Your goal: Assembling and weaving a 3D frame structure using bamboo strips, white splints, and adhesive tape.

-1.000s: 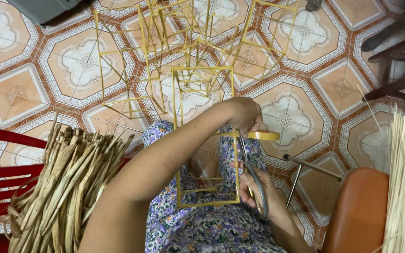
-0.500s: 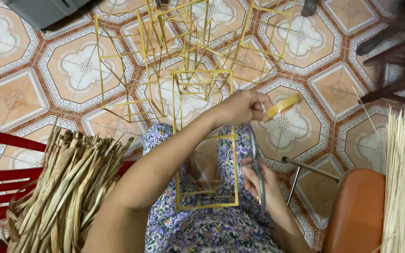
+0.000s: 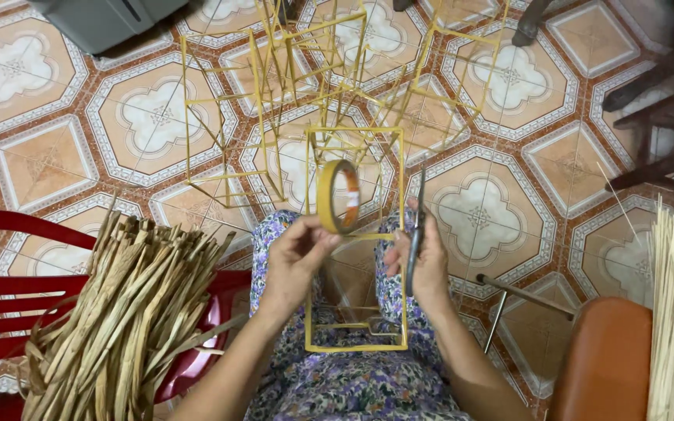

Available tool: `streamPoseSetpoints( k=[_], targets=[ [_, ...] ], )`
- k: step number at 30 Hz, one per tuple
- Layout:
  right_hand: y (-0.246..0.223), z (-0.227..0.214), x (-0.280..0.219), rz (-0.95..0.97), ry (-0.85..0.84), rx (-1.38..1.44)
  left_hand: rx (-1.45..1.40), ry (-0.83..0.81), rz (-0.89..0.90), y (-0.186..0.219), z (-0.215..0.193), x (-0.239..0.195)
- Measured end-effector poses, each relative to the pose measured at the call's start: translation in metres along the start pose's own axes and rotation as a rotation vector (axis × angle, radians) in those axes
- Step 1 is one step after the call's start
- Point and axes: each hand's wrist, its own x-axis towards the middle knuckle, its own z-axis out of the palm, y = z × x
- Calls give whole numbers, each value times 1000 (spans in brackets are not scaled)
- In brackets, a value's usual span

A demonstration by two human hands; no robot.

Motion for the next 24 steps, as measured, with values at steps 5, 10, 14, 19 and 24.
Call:
streamPoseSetpoints(
  k=[5,10,14,19,24],
  targets=[
    [10,-13,-9,-34,-26,60,-19,69,-9,-4,-39,-39],
    [33,-47,-24,-6,61,21,40,-21,-34,-7,-49,-62],
    [74,-104,-41,95,186,-160,-41,-94,-81,-13,-42,-66],
    [121,-190,-95,53,472,-383,27,-119,-209,-36,-33,-64],
    [104,-232,-159,251,795,-572,-5,-229,-94,-45,-22,-58]
  ],
)
